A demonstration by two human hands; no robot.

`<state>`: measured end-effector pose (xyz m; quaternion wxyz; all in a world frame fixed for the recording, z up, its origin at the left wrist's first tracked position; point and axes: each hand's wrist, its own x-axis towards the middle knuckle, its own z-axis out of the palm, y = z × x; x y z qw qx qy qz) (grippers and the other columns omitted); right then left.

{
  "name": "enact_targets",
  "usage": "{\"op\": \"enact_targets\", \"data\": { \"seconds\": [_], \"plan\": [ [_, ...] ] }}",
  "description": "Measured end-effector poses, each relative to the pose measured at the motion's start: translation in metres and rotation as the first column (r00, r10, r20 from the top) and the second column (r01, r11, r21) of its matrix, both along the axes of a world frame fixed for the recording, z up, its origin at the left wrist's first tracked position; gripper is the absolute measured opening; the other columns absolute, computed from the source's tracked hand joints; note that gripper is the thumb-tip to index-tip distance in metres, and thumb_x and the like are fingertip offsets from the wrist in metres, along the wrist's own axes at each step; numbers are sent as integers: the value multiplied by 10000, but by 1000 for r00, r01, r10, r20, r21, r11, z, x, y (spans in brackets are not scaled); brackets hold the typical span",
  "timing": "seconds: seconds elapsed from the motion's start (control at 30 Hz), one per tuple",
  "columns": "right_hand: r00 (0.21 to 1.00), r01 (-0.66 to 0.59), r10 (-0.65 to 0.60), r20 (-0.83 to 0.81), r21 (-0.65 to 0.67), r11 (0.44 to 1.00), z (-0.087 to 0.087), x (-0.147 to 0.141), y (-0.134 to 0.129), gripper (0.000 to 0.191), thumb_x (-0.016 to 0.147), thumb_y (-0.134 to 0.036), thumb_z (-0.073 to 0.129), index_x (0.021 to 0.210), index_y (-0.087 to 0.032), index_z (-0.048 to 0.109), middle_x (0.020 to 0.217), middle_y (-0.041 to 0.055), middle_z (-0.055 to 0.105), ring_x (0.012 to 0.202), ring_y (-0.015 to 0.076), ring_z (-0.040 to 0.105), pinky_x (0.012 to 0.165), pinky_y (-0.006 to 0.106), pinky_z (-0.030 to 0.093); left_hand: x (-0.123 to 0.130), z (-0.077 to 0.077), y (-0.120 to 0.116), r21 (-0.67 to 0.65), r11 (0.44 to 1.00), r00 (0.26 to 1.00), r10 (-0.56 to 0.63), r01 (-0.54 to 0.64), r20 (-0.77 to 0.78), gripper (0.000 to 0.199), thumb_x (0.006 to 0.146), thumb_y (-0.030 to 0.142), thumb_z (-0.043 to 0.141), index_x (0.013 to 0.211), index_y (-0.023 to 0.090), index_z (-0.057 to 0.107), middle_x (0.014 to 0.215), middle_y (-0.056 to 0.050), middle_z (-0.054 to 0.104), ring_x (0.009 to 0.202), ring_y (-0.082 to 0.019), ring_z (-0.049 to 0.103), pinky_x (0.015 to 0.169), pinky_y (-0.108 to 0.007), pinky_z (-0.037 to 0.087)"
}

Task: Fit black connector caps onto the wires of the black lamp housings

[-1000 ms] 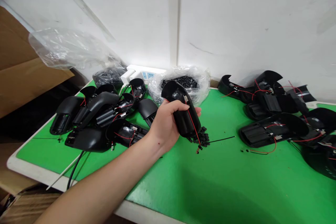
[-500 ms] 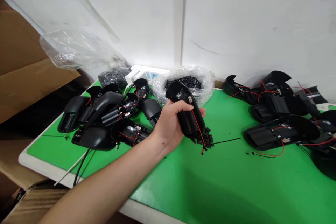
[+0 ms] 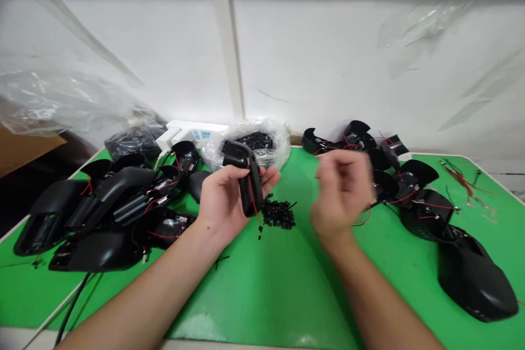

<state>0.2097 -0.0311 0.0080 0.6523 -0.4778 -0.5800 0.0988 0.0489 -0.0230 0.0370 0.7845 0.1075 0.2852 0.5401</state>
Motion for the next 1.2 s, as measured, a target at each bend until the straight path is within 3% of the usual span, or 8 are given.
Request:
{"op": "enact_targets", "data": {
  "seconds": [0.1, 0.17, 0.27, 0.47, 0.73, 0.93, 1.2],
  "plan": [
    [992, -83, 68, 105, 148, 985, -9, -6, 4, 154, 942, -203, 649, 1094, -228, 645, 972, 42, 627, 839, 188, 590, 713, 329, 482, 0, 5, 1, 9, 999, 999, 32, -32, 7, 150, 657, 153, 622, 734, 72, 723, 798, -132, 751, 947, -287, 773, 1049, -458, 589],
    [955, -227, 195, 225, 130, 965, -12, -12, 5, 229, 912, -160, 644, 1128, -233, 622, 1062, 73, 631, 990, 231, 600, 814, 380, 507, 0, 8, 2, -7, 999, 999, 31, -31, -15, 148, 656, 154, 610, 723, 80, 719, 782, -134, 745, 969, -301, 769, 1022, -462, 602],
    [901, -310, 271, 339, 67, 948, -14, -19, 2, 231, 892, -183, 649, 1113, -233, 603, 1202, 113, 598, 1202, 286, 566, 1027, 493, 478, -1, 9, 3, -34, 999, 997, 10, -12, -72, 121, 664, 176, 622, 717, 100, 699, 776, -132, 742, 977, -306, 766, 975, -447, 621],
    [880, -275, 274, 387, -54, 960, -18, -23, -1, 337, 804, -227, 682, 1138, -231, 635, 1448, 158, 469, 1342, 348, 507, 1026, 520, 485, 1, 6, 0, 26, 999, 991, 24, -21, -134, 264, 614, 140, 677, 876, 105, 682, 897, -117, 765, 968, -301, 764, 903, -433, 631],
    [901, -220, 203, 383, 2, 975, -19, -20, 1, 172, 797, -128, 683, 936, -229, 689, 1336, 108, 651, 1184, 291, 600, 967, 458, 504, 7, 1, -4, 80, 997, 989, 26, -15, -147, 414, 613, 94, 726, 1012, 141, 623, 937, -90, 771, 842, -254, 762, 845, -418, 627],
    [845, -341, 346, 408, -87, 936, -18, -16, 6, 169, 782, -129, 679, 922, -214, 720, 1438, 127, 612, 1298, 317, 568, 1064, 512, 474, 5, 0, -2, 64, 998, 988, 9, 1, -157, 343, 623, 115, 710, 960, 126, 648, 912, -92, 766, 783, -221, 743, 825, -398, 632],
    [867, -281, 291, 404, -85, 956, -28, -21, 9, 186, 862, -108, 613, 985, -213, 706, 1319, 128, 633, 1177, 277, 575, 959, 463, 527, 5, 2, 0, 36, 999, 985, 18, -12, -174, 347, 588, 122, 710, 932, 118, 665, 889, -94, 756, 848, -233, 744, 833, -381, 633]
  ]
}}
